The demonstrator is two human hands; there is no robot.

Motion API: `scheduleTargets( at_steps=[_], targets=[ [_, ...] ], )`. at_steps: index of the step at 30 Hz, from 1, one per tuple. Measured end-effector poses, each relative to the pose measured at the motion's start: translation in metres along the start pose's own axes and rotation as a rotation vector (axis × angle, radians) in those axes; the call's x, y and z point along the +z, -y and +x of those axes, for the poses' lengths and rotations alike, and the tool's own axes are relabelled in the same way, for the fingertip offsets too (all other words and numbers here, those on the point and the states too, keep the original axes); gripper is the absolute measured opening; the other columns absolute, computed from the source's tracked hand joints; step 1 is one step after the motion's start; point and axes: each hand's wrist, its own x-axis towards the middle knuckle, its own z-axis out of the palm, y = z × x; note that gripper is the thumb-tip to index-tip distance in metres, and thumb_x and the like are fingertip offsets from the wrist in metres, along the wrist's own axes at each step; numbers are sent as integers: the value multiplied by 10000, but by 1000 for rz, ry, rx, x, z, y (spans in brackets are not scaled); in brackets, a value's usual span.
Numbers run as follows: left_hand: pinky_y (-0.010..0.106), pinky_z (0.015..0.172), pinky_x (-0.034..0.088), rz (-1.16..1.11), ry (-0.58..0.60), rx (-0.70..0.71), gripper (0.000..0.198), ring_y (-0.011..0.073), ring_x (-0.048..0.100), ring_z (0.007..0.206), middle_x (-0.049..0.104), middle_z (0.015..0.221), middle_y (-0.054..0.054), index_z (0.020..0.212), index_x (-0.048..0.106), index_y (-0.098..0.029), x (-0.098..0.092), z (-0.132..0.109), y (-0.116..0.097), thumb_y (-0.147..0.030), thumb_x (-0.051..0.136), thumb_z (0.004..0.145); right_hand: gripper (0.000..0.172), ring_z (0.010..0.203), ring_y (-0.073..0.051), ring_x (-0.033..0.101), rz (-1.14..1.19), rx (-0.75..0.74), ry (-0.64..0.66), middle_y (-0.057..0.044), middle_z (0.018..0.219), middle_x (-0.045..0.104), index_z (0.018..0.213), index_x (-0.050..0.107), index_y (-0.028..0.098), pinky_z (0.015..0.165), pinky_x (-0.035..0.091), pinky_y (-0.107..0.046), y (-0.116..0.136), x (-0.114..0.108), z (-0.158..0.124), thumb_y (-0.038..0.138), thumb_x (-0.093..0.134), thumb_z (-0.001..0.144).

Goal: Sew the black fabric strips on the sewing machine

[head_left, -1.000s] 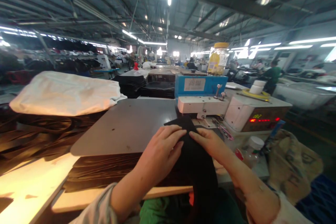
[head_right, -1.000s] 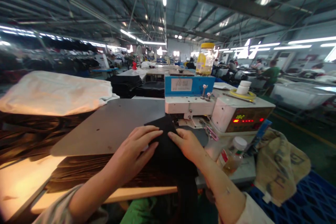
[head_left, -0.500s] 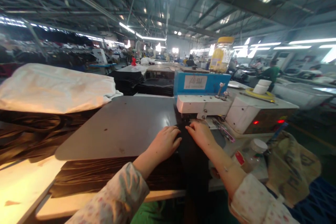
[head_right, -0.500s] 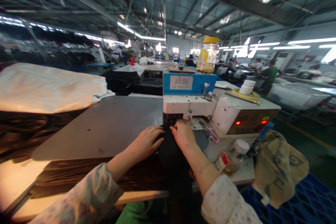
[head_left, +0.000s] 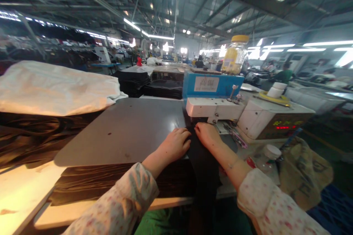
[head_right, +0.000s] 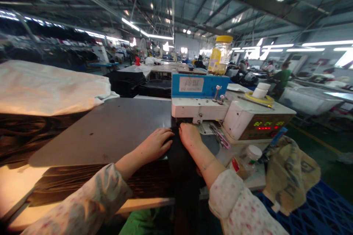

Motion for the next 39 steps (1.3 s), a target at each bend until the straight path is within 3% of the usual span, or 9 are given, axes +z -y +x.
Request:
scheduleTargets(
  at_steps=[16, 39],
  targets=[
    [330, 886, 389, 28, -10, 26, 267, 199, 493, 959, 565, 1037, 74, 1027, 577, -158, 2, 6, 6, -227, 441, 808, 233, 722, -190, 619, -47, -73, 10, -77, 791, 669, 789, 618, 169, 600, 407, -260, -1, -3, 11, 196, 387, 814],
    [334, 928, 370, 34, 4, 43, 302, 201, 465, 1039, 529, 1118, 84, 1090, 557, -166, 5, 6, 11, -272, 395, 859, 225, 796, -159, 595, 47, -27, -34, -55, 878, 655, 850, 598, 183, 662, 385, -242, -5, 10, 7, 263, 388, 846]
  ],
)
